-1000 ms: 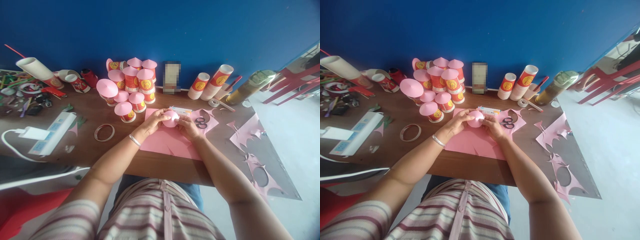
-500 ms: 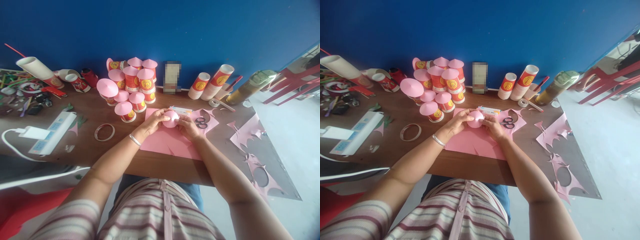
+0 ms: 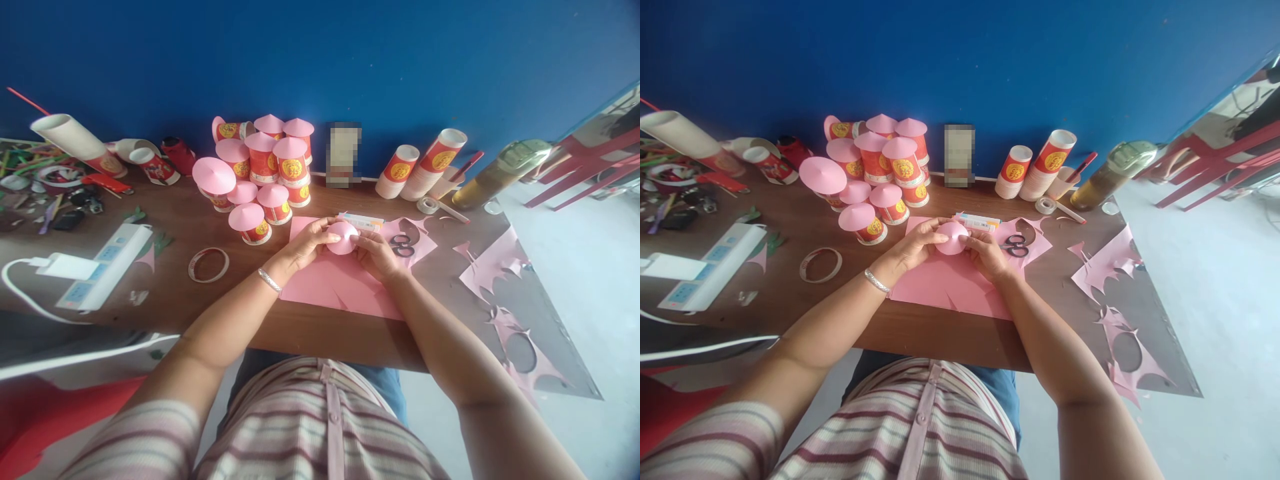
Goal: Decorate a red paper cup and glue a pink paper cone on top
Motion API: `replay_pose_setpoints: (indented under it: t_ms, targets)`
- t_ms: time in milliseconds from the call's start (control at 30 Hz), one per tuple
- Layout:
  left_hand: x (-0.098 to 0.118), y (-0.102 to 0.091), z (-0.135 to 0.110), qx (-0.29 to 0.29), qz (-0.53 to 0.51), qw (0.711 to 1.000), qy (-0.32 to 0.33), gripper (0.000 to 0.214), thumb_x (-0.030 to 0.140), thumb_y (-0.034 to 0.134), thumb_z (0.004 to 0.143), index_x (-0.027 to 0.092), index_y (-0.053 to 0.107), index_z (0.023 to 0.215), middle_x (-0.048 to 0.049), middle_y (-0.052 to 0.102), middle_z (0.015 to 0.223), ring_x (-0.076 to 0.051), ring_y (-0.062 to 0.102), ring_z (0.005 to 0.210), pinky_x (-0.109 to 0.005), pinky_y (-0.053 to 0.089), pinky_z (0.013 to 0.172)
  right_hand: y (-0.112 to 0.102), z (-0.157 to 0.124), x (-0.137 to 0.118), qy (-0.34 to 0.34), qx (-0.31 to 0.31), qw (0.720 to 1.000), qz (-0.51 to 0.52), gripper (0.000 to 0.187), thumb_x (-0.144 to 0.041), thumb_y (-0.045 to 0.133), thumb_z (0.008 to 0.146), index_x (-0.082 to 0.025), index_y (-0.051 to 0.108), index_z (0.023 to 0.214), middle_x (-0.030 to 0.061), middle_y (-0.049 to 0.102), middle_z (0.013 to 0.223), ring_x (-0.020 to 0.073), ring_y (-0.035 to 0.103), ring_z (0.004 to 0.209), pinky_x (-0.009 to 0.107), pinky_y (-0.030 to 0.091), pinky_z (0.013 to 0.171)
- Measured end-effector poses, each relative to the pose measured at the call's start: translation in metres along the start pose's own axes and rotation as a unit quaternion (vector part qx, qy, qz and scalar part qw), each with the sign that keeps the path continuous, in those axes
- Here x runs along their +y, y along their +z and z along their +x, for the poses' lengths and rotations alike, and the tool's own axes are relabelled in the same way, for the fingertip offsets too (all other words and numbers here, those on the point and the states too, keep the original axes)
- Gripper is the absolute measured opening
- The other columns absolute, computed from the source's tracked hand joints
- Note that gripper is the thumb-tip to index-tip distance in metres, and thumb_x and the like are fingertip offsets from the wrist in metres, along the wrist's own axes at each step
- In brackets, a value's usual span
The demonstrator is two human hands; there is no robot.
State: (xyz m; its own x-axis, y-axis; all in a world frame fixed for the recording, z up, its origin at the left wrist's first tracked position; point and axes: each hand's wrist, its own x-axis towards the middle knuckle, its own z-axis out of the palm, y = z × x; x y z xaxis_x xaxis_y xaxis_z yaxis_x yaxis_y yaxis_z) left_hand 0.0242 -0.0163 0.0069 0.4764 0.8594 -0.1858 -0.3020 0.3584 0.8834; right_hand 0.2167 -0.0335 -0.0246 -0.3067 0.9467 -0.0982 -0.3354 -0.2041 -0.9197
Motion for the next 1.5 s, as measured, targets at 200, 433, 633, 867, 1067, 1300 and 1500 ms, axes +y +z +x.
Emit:
replay_pose_setpoints:
  t_ms: [200, 433, 633, 867, 1067, 1300, 1500]
  targets:
    - [0.000, 0.002, 0.000, 0.011, -0.016, 1.000, -0.014, 0.060, 0.031, 0.087, 0.064, 0.017, 0.065, 0.118, -0.0097, 0.072, 0.117, -0.024, 0.067, 0.100, -0.037, 0.050, 0.085, 0.001, 0.002, -0.001, 0.003, 0.000, 1.000, 0.006, 0.038, -0.055, 0.084, 0.079, -0.019, 0.072, 0.083, 0.0017, 0.069, 0.077, 0.0186, 0.065, 0.079, 0.032, 0.051, 0.074]
    - [-0.005, 0.001, 0.003, 0.028, -0.015, 0.999, 0.004, 0.053, 0.028, 0.087, 0.065, 0.018, 0.067, 0.113, -0.0070, 0.073, 0.115, -0.021, 0.065, 0.099, -0.035, 0.047, 0.089, 0.002, 0.002, -0.003, -0.003, -0.002, 1.000, 0.014, 0.036, -0.053, 0.085, 0.078, -0.019, 0.072, 0.083, 0.0015, 0.070, 0.078, 0.0167, 0.063, 0.078, 0.030, 0.050, 0.074]
    - [-0.003, 0.001, 0.001, 0.028, -0.027, 0.999, -0.009, 0.055, 0.027, 0.086, 0.064, 0.019, 0.066, 0.115, -0.0071, 0.072, 0.116, -0.021, 0.064, 0.095, -0.037, 0.050, 0.086, 0.002, 0.002, -0.003, 0.006, 0.002, 1.000, 0.018, 0.039, -0.054, 0.085, 0.077, -0.019, 0.072, 0.083, 0.0014, 0.068, 0.077, 0.0160, 0.060, 0.075, 0.029, 0.048, 0.070]
    - [-0.002, 0.003, 0.001, 0.029, -0.017, 0.999, 0.000, 0.056, 0.032, 0.089, 0.065, 0.019, 0.065, 0.114, -0.0077, 0.072, 0.115, -0.023, 0.066, 0.099, -0.035, 0.051, 0.084, 0.005, 0.001, -0.004, 0.007, 0.008, 1.000, -0.002, 0.042, -0.058, 0.085, 0.075, -0.020, 0.069, 0.079, 0.0008, 0.064, 0.074, 0.0167, 0.059, 0.073, 0.032, 0.048, 0.072]
    - [-0.005, -0.001, 0.004, 0.081, 0.007, 0.996, 0.029, 0.059, 0.035, 0.089, 0.062, 0.019, 0.064, 0.113, -0.0060, 0.072, 0.107, -0.020, 0.065, 0.088, -0.032, 0.050, 0.075, 0.002, 0.002, 0.002, -0.091, 0.131, 0.979, -0.129, 0.041, -0.061, 0.077, 0.080, -0.023, 0.070, 0.092, 0.0008, 0.066, 0.082, 0.0179, 0.061, 0.079, 0.033, 0.053, 0.073]
    - [-0.009, -0.002, 0.006, 0.106, 0.067, 0.990, 0.059, 0.054, 0.032, 0.089, 0.066, 0.019, 0.065, 0.112, -0.0054, 0.072, 0.109, -0.019, 0.065, 0.100, -0.029, 0.049, 0.085, 0.008, -0.008, -0.002, -0.340, 0.184, 0.821, -0.420, 0.017, -0.042, 0.067, 0.097, -0.026, 0.073, 0.097, 0.0053, 0.069, 0.099, 0.0219, 0.065, 0.094, 0.040, 0.055, 0.089]
    - [-0.013, -0.001, 0.006, 0.075, 0.085, 0.991, 0.074, 0.052, 0.036, 0.087, 0.071, 0.020, 0.066, 0.115, -0.0077, 0.072, 0.116, -0.022, 0.065, 0.111, -0.031, 0.049, 0.091, 0.015, -0.012, 0.001, -0.348, 0.138, 0.783, -0.497, 0.016, -0.037, 0.062, 0.101, -0.027, 0.074, 0.102, 0.0072, 0.071, 0.102, 0.0249, 0.066, 0.097, 0.043, 0.055, 0.090]
